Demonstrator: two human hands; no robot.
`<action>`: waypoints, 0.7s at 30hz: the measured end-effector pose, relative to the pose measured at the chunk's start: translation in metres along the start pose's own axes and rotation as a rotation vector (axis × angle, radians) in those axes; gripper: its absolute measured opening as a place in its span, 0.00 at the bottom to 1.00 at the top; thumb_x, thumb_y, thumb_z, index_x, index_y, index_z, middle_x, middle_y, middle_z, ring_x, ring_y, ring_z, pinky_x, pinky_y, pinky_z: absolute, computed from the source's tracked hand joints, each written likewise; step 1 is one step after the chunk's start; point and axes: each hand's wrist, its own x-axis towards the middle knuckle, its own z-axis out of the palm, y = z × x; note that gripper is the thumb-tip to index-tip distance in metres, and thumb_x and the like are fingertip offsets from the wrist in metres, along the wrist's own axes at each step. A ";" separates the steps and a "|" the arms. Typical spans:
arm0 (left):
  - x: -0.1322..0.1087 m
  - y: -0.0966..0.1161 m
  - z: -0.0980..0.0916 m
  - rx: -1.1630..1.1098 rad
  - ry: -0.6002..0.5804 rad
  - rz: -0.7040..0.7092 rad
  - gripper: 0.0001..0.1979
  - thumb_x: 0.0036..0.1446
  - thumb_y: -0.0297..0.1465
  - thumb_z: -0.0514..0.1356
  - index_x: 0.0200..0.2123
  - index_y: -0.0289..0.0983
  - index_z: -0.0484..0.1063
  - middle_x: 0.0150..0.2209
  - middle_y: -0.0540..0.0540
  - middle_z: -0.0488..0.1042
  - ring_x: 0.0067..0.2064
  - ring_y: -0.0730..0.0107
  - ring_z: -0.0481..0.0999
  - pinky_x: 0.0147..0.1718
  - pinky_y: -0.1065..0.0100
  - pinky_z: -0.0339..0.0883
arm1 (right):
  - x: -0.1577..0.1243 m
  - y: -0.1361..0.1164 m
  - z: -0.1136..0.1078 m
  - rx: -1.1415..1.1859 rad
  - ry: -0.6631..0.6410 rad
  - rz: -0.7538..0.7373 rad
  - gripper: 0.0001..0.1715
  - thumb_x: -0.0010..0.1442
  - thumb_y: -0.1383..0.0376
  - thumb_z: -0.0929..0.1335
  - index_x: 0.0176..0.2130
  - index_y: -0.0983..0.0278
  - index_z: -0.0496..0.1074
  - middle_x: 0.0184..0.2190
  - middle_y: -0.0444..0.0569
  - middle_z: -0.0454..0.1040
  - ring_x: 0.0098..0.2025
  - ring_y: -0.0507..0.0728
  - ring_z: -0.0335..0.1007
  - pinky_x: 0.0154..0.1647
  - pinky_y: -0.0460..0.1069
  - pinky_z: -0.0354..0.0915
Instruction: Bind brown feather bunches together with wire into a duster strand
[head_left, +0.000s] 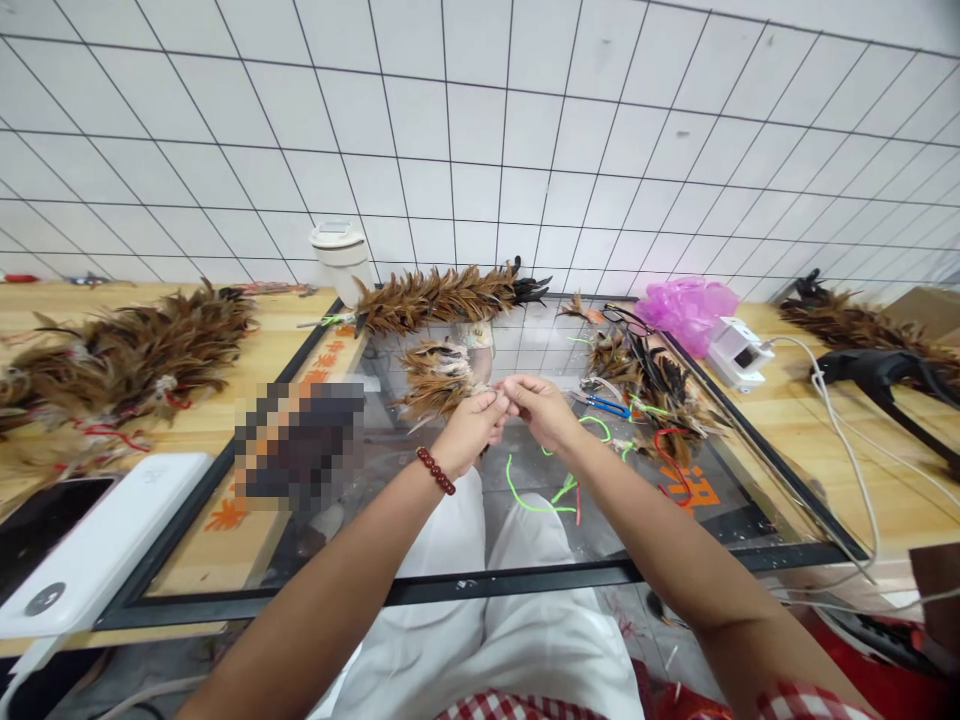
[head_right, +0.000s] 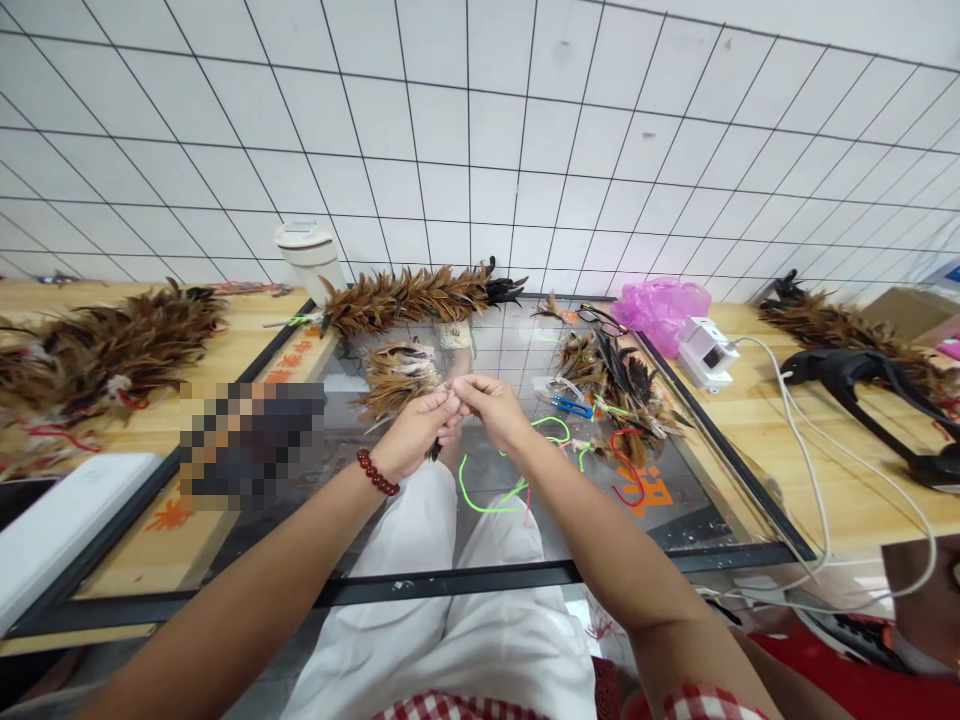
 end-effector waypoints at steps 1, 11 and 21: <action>0.000 -0.001 0.000 -0.011 0.009 0.000 0.16 0.48 0.39 0.65 0.25 0.32 0.68 0.18 0.56 0.56 0.17 0.86 0.53 0.16 0.78 0.45 | 0.000 -0.001 0.000 0.036 0.000 0.019 0.22 0.45 0.50 0.73 0.35 0.63 0.76 0.18 0.38 0.62 0.21 0.46 0.57 0.25 0.44 0.58; 0.001 0.000 -0.002 0.034 -0.004 -0.011 0.14 0.50 0.37 0.64 0.24 0.32 0.69 0.18 0.53 0.60 0.17 0.84 0.55 0.16 0.78 0.48 | -0.001 -0.002 -0.003 -0.067 -0.052 -0.027 0.18 0.43 0.53 0.75 0.29 0.64 0.76 0.20 0.42 0.69 0.24 0.49 0.61 0.29 0.47 0.59; 0.008 0.000 -0.010 0.024 0.430 0.276 0.09 0.51 0.32 0.63 0.35 0.34 0.72 0.28 0.49 0.72 0.26 0.77 0.69 0.26 0.75 0.62 | 0.016 -0.010 -0.027 0.055 0.452 -0.227 0.18 0.39 0.54 0.75 0.26 0.65 0.75 0.21 0.42 0.68 0.22 0.47 0.53 0.25 0.45 0.54</action>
